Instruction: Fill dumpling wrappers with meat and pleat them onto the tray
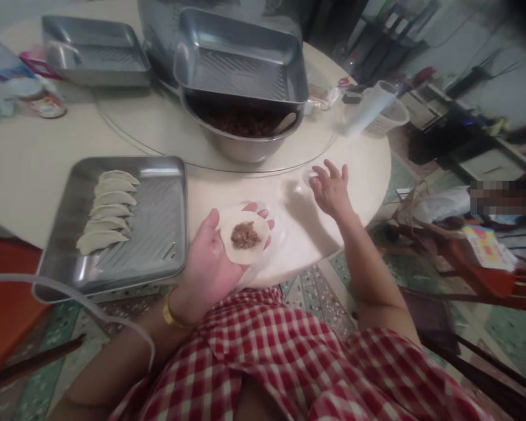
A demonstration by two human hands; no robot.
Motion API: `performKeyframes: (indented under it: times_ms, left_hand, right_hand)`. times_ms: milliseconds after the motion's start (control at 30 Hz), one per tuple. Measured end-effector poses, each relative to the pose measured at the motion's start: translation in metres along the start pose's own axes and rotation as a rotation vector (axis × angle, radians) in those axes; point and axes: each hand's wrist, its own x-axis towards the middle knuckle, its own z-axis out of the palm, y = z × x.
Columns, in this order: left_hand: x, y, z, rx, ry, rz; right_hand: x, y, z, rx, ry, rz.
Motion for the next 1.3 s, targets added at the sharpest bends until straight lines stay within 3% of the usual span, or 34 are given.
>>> performKeyframes:
  times_ms: [133,267,367,467,567,667,867,1000,1300]
  left_hand:
    - [0.001,0.003,-0.001,-0.023,-0.027,-0.016]
    - [0.004,0.004,-0.004,-0.034,-0.07,-0.046]
    - [0.006,0.005,-0.006,-0.05,-0.121,-0.057]
    - [0.007,0.005,-0.008,-0.062,-0.152,-0.058]
    - [0.006,0.006,-0.008,-0.077,-0.19,-0.073]
    - [0.003,0.007,-0.006,-0.107,-0.21,-0.077]
    - [0.001,0.015,-0.006,-0.149,-0.202,-0.054]
    - [0.005,0.019,-0.01,-0.134,-0.21,-0.018]
    - [0.01,0.019,-0.009,-0.186,-0.214,-0.003]
  right_hand:
    - [0.001,0.0,-0.013,0.158,0.223,-0.014]
    - [-0.005,-0.028,-0.033,0.36,0.392,0.038]
    - [-0.014,-0.062,-0.037,0.703,0.373,0.051]
    - [-0.025,-0.095,-0.036,0.902,0.207,-0.111]
    - [-0.031,-0.119,-0.037,0.817,0.075,-0.422]
    - [-0.029,-0.128,-0.036,0.672,0.047,-0.604]
    - [-0.027,-0.117,-0.025,0.476,0.133,-0.691]
    - [-0.037,-0.11,-0.03,0.412,0.154,-0.725]
    - [-0.063,-0.125,-0.033,0.399,0.158,-0.917]
